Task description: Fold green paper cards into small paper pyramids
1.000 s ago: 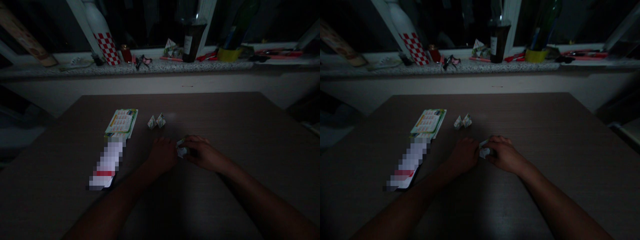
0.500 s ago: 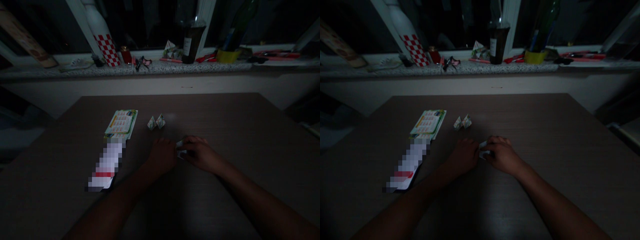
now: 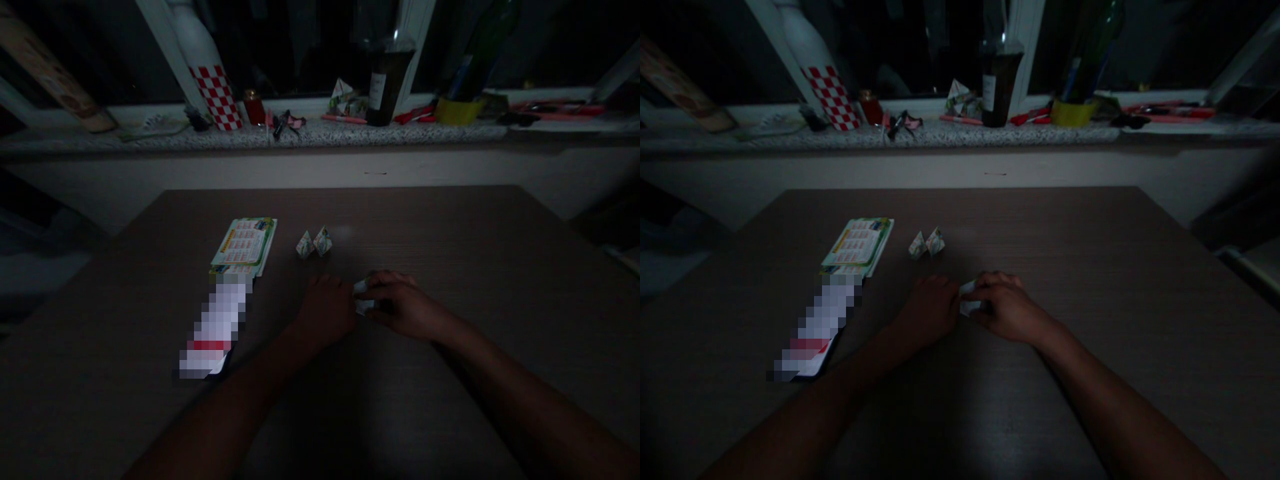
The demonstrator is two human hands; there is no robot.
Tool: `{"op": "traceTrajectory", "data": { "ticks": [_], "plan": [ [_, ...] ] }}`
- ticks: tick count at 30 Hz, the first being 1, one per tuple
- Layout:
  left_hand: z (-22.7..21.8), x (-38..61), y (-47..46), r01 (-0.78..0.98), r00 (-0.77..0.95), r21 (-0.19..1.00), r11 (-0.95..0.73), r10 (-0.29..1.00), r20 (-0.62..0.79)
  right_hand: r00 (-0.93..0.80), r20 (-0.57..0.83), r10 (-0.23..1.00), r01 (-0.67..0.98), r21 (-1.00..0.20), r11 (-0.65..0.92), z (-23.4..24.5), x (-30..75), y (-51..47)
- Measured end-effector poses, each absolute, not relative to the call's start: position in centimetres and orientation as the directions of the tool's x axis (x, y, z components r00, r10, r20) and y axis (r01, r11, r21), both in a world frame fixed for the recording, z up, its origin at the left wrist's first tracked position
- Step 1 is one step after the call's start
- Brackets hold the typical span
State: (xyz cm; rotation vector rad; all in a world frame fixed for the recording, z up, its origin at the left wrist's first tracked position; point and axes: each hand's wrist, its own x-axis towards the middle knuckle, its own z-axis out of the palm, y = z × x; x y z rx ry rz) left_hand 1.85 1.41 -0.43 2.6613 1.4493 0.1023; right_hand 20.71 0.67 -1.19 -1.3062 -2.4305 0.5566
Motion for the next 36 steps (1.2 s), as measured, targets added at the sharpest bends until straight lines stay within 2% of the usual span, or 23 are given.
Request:
{"op": "traceTrajectory", "data": {
  "ticks": [12,22,26,36],
  "plan": [
    [-0.3,1.9,1.4,0.823,0.557,0.129,-0.553,0.831,0.008,-0.423,0.128,0.897,0.782,-0.448,0.433,-1.2,19.0,0.3],
    [0.0,1.6,1.2,0.818,0.562,0.144,-0.557,0.827,0.010,-0.510,0.097,0.855,0.729,-0.479,0.489,-1.3,20.3,0.8],
    [0.1,1.2,0.7,0.851,0.503,0.160,-0.499,0.864,0.020,-0.503,0.100,0.859,0.733,-0.476,0.485,-1.3,20.1,0.7],
    [0.9,0.3,2.1,0.898,0.428,0.169,-0.406,0.897,-0.115,-0.499,0.094,0.861,0.735,-0.480,0.479,-1.3,20.2,0.7]
  ]
}}
